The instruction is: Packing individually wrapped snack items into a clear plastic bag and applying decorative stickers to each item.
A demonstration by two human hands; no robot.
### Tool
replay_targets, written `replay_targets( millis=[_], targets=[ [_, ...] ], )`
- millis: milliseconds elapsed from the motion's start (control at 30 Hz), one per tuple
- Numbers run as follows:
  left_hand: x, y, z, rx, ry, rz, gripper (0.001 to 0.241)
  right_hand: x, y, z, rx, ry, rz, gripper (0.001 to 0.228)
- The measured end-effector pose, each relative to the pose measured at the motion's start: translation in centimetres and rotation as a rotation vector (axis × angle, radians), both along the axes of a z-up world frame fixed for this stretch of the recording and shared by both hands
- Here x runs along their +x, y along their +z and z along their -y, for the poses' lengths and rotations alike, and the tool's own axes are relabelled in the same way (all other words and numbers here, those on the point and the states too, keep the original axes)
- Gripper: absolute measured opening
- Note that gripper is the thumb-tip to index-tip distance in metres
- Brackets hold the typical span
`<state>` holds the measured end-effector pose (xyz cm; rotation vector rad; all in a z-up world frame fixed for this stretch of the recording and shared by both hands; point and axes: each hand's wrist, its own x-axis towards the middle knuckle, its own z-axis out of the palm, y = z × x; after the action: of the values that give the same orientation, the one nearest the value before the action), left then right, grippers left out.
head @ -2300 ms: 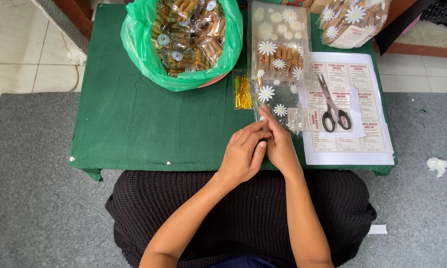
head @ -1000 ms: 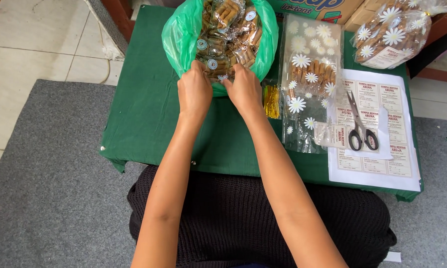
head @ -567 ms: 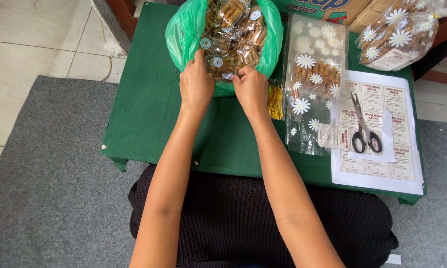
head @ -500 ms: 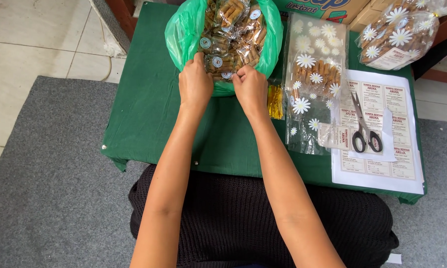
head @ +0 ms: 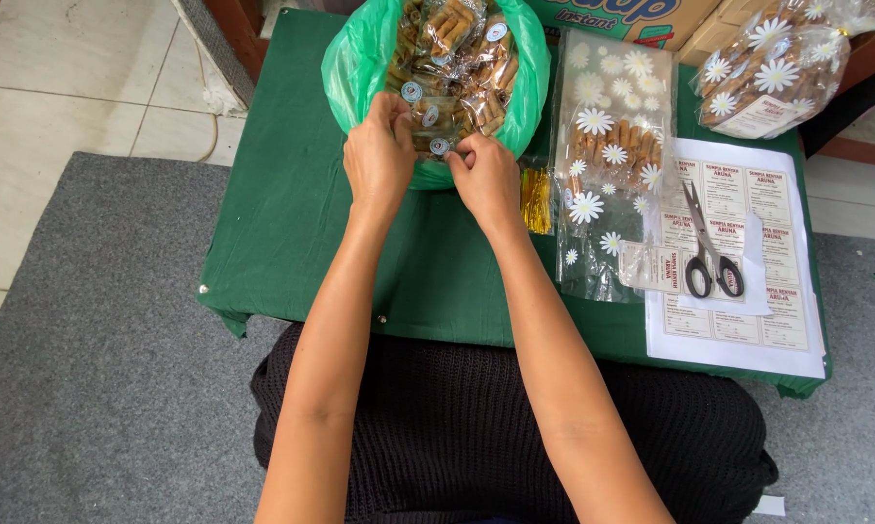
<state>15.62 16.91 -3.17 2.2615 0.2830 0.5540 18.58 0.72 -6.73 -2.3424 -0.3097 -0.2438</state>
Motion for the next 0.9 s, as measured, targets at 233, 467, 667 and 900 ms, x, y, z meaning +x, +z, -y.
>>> replay_targets(
  millis=[233, 467, 667, 900],
  targets=[
    [0.6, 1.3, -0.1, -0.063, -0.009, -0.015, 0.023, -0.2, 0.7, 0.2, -0.015, 0.027, -0.087, 0.023],
    [1.9, -0.9, -0.1, 0.209, 0.007, 0.107, 0.017, 0.1, 0.1, 0.4, 0.044, 0.080, 0.051, 0.014],
    [2.6, -3.0, 1.1, 0.464, -0.054, 0.216, 0.011, 0.2, 0.2, 1.0, 0.200, -0.075, 0.093, 0.014],
    [2.3, -3.3, 2.2, 0.415, -0.045, 0.291, 0.008, -1.0, 5.3, 1.7, 0.473, -0.231, -0.004, 0.022]
  ],
)
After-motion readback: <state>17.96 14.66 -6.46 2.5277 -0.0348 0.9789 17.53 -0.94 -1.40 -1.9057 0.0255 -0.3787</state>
